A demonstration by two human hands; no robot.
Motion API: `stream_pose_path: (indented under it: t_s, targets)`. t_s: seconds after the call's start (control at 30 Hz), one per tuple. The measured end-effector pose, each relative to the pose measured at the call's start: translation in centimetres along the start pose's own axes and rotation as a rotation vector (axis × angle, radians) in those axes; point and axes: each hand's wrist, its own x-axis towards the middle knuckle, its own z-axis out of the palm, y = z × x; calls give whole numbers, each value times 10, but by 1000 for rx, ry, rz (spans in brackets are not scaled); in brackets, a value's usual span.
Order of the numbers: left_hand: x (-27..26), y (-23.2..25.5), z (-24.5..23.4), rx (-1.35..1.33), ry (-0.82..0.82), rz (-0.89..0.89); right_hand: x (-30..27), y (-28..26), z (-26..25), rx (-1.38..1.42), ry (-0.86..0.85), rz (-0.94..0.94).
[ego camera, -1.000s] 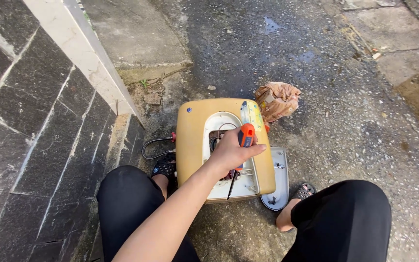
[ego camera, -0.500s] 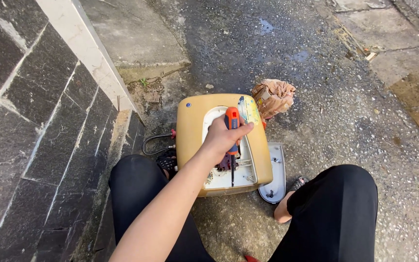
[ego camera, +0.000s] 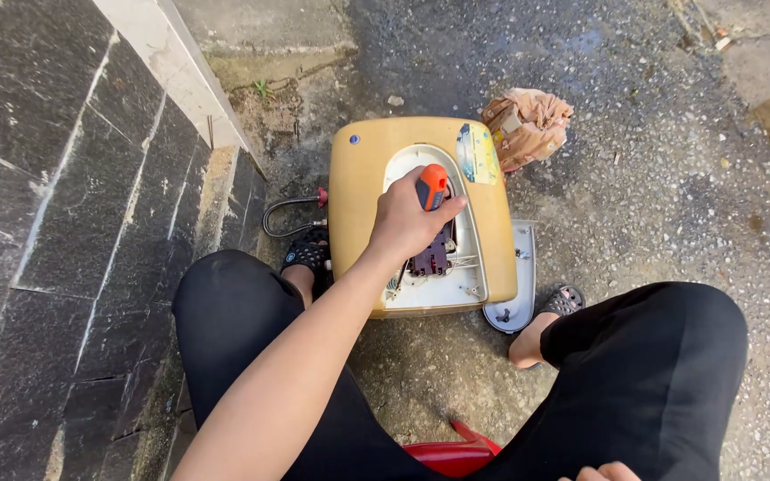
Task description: Disassembling a small appliance using a screwdriver to access internal components for repair.
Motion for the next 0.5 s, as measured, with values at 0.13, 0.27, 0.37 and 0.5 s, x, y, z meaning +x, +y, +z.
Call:
stream_pose_path:
  t_s: [0.13,0.27,0.37,0.5]
  targets:
    - [4,-2,15,197,-74,-88,61,36,-69,14,-40,-9]
    - [8,-4,13,83,-87,-65,159,117,-102,110,-142,297]
    - [17,1,12,-31,-84,8,212,152,-60,158,-194,426]
    - [34,-3,13,-94,-62,60,246,155,-48,208,-259,427]
